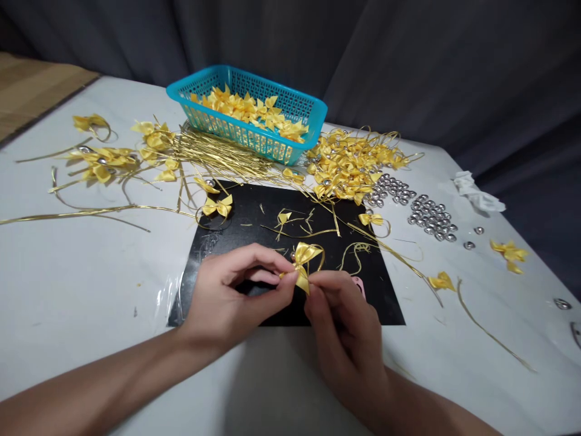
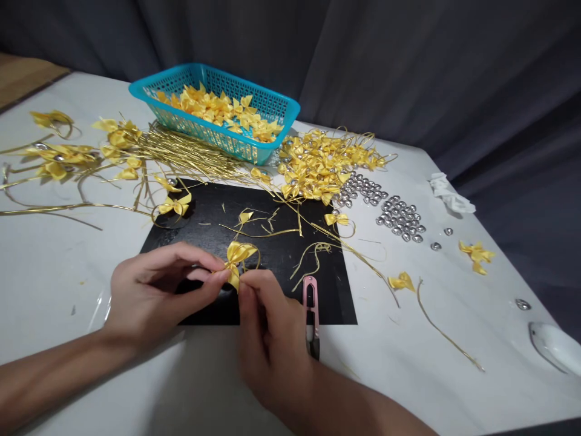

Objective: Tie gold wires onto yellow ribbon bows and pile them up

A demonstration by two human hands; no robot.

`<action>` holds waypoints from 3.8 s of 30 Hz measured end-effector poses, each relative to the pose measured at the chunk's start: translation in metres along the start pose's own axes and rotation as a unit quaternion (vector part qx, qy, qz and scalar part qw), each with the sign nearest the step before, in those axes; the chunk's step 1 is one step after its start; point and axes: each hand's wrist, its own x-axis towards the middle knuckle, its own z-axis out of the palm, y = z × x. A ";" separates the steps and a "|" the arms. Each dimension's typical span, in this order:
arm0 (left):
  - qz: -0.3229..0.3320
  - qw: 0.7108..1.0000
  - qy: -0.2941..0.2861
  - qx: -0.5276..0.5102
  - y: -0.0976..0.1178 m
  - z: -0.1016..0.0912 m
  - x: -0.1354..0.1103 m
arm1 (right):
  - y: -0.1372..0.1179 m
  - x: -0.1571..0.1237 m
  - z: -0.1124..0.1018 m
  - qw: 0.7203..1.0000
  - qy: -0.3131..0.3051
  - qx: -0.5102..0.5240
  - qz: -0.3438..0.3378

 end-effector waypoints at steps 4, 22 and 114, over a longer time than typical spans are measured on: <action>0.003 1.000 0.003 0.002 0.000 0.000 0.000 | 0.000 -0.002 0.000 1.000 -0.003 0.008 0.004; 0.039 0.998 0.000 0.055 -0.003 0.000 -0.002 | 0.003 0.007 -0.002 0.999 -0.004 -0.017 -0.032; -0.192 0.921 -0.248 -0.230 -0.004 -0.013 0.023 | -0.060 0.087 -0.059 0.952 -0.123 0.226 0.163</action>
